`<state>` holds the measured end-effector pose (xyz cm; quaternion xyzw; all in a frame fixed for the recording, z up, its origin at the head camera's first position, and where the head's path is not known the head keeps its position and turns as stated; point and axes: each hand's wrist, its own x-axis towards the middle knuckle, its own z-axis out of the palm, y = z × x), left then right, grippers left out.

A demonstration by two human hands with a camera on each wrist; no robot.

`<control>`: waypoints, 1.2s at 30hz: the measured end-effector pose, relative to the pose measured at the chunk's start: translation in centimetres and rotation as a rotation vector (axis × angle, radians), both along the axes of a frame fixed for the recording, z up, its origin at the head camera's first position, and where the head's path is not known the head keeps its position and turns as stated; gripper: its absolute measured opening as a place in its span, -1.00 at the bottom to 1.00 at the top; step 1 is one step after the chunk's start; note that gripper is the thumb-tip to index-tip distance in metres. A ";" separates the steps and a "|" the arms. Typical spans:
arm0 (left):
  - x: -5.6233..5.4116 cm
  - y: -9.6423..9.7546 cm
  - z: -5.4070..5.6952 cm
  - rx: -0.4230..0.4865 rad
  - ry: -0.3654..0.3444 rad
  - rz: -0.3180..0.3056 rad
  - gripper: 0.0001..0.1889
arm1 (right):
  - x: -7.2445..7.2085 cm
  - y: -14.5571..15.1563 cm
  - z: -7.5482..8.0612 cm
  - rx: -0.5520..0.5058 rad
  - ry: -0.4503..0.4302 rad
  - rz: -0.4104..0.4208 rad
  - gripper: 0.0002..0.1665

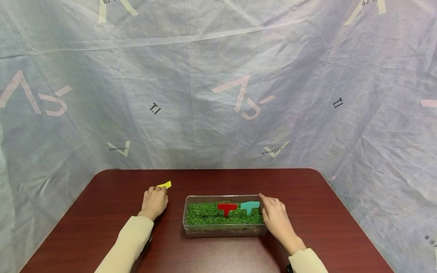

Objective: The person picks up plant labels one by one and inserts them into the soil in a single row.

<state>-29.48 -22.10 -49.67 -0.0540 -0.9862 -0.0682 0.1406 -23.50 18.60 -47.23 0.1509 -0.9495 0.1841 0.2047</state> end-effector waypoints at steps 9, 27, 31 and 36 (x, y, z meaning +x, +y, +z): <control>0.5 0.2 0.3 -0.030 0.051 -0.017 -0.93 | 0.1 0.0 0.1 -0.004 -0.001 -0.006 -0.52; 0.0 -0.2 0.2 0.057 -0.006 0.053 -0.67 | 0.1 0.0 0.0 0.000 -0.002 -0.005 -0.52; -0.2 -0.1 0.1 0.079 -0.039 0.076 -0.61 | 0.1 0.0 -0.1 0.002 0.000 -0.007 -0.52; -0.3 -0.1 0.0 0.097 -0.066 0.098 -0.56 | 0.0 0.0 0.0 0.003 0.001 -0.009 -0.52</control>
